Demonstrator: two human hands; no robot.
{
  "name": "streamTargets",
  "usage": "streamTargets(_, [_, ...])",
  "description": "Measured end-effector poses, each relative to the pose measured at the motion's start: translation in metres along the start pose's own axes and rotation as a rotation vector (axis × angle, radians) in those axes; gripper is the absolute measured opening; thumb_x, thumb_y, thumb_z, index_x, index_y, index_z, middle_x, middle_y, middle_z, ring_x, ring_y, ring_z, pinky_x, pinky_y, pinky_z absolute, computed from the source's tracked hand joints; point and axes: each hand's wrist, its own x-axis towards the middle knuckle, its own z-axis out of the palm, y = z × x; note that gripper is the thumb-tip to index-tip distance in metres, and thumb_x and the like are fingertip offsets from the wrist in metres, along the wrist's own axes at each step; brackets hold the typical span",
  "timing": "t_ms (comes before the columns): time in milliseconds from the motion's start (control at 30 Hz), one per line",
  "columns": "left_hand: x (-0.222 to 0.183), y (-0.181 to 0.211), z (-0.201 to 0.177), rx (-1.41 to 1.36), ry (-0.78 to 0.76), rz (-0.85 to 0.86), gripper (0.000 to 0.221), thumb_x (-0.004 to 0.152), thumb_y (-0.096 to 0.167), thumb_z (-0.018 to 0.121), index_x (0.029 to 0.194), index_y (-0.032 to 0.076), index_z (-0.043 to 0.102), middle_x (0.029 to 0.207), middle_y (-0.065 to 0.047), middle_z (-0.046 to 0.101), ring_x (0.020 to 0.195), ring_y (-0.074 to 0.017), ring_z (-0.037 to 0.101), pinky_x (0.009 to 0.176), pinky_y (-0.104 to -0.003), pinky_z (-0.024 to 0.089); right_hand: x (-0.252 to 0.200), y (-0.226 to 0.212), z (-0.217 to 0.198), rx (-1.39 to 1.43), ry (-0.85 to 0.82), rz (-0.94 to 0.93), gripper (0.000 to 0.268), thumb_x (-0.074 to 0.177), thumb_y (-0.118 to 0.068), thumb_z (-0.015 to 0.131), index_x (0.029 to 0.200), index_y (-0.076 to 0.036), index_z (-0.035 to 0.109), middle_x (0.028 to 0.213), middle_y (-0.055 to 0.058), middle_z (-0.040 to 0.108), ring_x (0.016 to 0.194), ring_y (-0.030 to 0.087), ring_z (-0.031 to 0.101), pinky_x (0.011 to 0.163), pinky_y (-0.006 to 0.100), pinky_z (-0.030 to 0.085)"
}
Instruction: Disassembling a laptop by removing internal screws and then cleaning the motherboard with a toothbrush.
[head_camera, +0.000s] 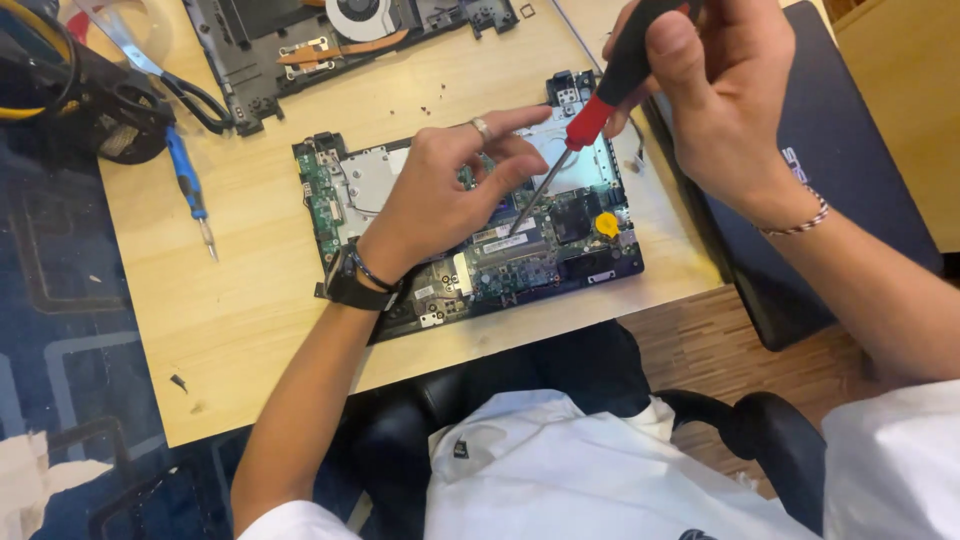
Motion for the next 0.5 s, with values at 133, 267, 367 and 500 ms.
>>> streamTargets(133, [-0.001,0.002,0.004,-0.013,-0.055,0.054,0.023,0.104,0.020,0.063,0.122,0.006,0.071,0.084,-0.002,0.080,0.059,-0.0051,0.064,0.055,-0.018,0.050,0.001,0.035,0.003,0.021,-0.050,-0.087,0.041,0.122,-0.030,0.040,0.125,0.011,0.045,0.113,0.032,0.059,0.099,0.043,0.072,0.073,0.043,0.067])
streamTargets(267, [-0.001,0.001,-0.002,-0.133,-0.089,-0.022,0.015,0.103,0.011,0.065,0.111,0.002,0.074,0.080,-0.007,0.078,0.071,-0.0109,0.076,0.067,-0.020,0.059,-0.003,0.049,0.014,0.014,-0.031,-0.071,0.043,0.123,-0.036,0.038,0.125,0.006,0.049,0.115,0.027,0.063,0.107,0.036,0.072,0.087,0.040,0.064])
streamTargets(367, [0.001,-0.006,0.004,-0.142,-0.044,-0.042,0.011,0.100,0.010,0.069,0.106,0.002,0.075,0.086,-0.011,0.079,0.076,-0.0139,0.079,0.066,-0.020,0.065,0.007,0.037,0.026,0.060,-0.104,-0.147,0.045,0.123,-0.040,0.031,0.125,0.003,0.041,0.109,0.028,0.062,0.091,0.035,0.068,0.076,0.038,0.058])
streamTargets(500, [0.002,-0.007,0.013,-0.078,0.021,-0.013,0.009,0.096,0.011,0.077,0.098,0.003,0.076,0.091,-0.007,0.078,0.058,-0.0101,0.066,0.052,-0.020,0.058,0.005,0.027,0.026,0.051,-0.236,-0.093,0.040,0.119,-0.025,0.044,0.111,0.014,0.052,0.107,0.025,0.061,0.078,0.031,0.069,0.067,0.034,0.056])
